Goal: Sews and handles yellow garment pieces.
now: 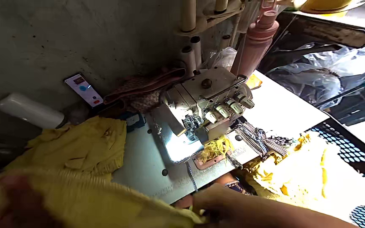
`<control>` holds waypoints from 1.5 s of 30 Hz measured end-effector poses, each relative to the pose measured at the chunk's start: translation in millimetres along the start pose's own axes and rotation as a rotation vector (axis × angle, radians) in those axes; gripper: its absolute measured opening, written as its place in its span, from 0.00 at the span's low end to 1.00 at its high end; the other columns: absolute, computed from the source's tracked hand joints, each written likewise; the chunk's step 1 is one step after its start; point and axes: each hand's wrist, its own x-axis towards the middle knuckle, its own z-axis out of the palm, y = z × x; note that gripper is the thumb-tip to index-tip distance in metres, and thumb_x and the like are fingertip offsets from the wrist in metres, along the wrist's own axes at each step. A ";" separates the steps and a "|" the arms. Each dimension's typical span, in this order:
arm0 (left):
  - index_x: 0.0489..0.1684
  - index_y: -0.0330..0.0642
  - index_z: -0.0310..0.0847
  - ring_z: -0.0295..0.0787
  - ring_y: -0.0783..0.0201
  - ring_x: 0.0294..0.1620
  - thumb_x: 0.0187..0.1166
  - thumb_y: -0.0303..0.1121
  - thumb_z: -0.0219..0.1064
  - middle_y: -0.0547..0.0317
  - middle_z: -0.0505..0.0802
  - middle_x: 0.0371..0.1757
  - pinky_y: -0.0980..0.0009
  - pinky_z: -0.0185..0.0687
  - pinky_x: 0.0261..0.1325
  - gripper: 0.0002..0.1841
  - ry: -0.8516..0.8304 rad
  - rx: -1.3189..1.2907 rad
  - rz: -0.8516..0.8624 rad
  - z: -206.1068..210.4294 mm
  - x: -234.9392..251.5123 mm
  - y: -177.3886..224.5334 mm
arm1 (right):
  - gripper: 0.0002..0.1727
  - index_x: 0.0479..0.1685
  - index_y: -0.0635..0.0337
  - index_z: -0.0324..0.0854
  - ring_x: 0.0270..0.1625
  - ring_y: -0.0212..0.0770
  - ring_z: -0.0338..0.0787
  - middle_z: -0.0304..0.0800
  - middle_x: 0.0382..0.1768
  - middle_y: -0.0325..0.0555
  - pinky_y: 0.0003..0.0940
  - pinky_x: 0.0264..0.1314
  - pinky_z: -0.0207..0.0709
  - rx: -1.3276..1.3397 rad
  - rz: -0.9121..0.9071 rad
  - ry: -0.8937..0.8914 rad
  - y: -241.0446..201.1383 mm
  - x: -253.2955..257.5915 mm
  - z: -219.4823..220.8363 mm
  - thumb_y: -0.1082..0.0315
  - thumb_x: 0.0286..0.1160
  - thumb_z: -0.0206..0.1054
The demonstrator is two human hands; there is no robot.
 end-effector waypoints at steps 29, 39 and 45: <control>0.85 0.48 0.72 0.50 0.33 0.93 0.74 0.57 0.55 0.37 0.66 0.90 0.20 0.28 0.81 0.38 -0.856 0.155 -0.178 144.9 -200.8 26.0 | 0.17 0.36 0.54 0.91 0.40 0.35 0.91 0.93 0.38 0.38 0.35 0.43 0.87 -0.513 0.263 0.338 66.4 -102.0 -41.5 0.77 0.68 0.54; 0.83 0.45 0.74 0.51 0.31 0.92 0.73 0.56 0.54 0.34 0.67 0.88 0.21 0.30 0.81 0.38 -0.826 0.151 -0.164 146.5 -202.2 26.4 | 0.16 0.42 0.78 0.88 0.48 0.65 0.94 0.93 0.41 0.69 0.59 0.55 0.84 -0.680 0.524 0.767 182.9 -145.2 11.1 0.77 0.58 0.62; 0.84 0.48 0.73 0.49 0.33 0.93 0.73 0.57 0.54 0.38 0.67 0.90 0.22 0.29 0.82 0.38 -0.836 0.170 -0.181 147.4 -201.2 25.7 | 0.23 0.64 0.76 0.84 0.73 0.70 0.83 0.86 0.64 0.74 0.69 0.76 0.69 -0.592 0.859 0.358 203.5 -148.5 -9.9 0.66 0.75 0.70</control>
